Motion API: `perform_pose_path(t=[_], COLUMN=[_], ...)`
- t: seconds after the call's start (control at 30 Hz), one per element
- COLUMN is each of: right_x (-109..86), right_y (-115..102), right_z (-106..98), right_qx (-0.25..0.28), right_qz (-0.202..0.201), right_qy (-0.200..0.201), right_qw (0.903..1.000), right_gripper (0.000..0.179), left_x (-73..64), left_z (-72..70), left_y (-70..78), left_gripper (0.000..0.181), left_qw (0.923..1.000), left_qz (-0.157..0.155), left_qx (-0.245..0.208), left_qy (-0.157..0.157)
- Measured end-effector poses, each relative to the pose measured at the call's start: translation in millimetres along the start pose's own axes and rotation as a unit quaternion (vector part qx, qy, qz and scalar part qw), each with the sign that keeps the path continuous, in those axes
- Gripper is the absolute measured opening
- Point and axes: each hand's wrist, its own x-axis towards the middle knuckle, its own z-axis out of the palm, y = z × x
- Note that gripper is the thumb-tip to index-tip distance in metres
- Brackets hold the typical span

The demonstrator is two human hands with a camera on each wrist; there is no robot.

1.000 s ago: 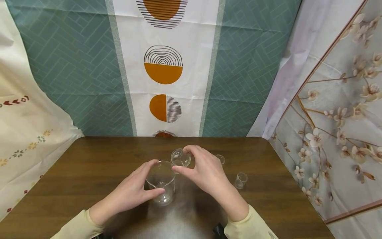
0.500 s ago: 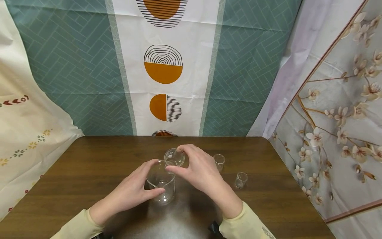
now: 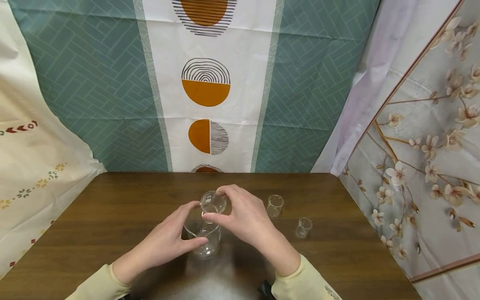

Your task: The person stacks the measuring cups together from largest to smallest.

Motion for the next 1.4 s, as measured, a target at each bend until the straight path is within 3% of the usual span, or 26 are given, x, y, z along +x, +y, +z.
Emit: perform_pose_path(t=[0.37, 0.67, 1.4], right_x=[-2.6, -2.0, 4.6], right_y=[-4, -3, -1], right_z=[7, 15, 31], right_qx=[-0.003, -0.005, -0.030], right_qz=[0.006, -0.018, -0.031], right_qy=[-0.016, -0.023, -0.074], right_qw=[0.9998, 0.9996, 0.9964], right_gripper=[0.058, 0.053, 0.051], left_x=[-0.2, 0.0, -2.8], left_z=[1.4, 0.7, -0.8], left_y=[-0.9, -1.3, -2.3], left_gripper=[0.097, 0.096, 0.089], left_qw=[1.0000, 1.0000, 0.9997], left_qz=[0.000, 0.004, 0.008], left_qx=[0.001, -0.003, -0.020], left_qy=[0.002, 0.005, 0.010])
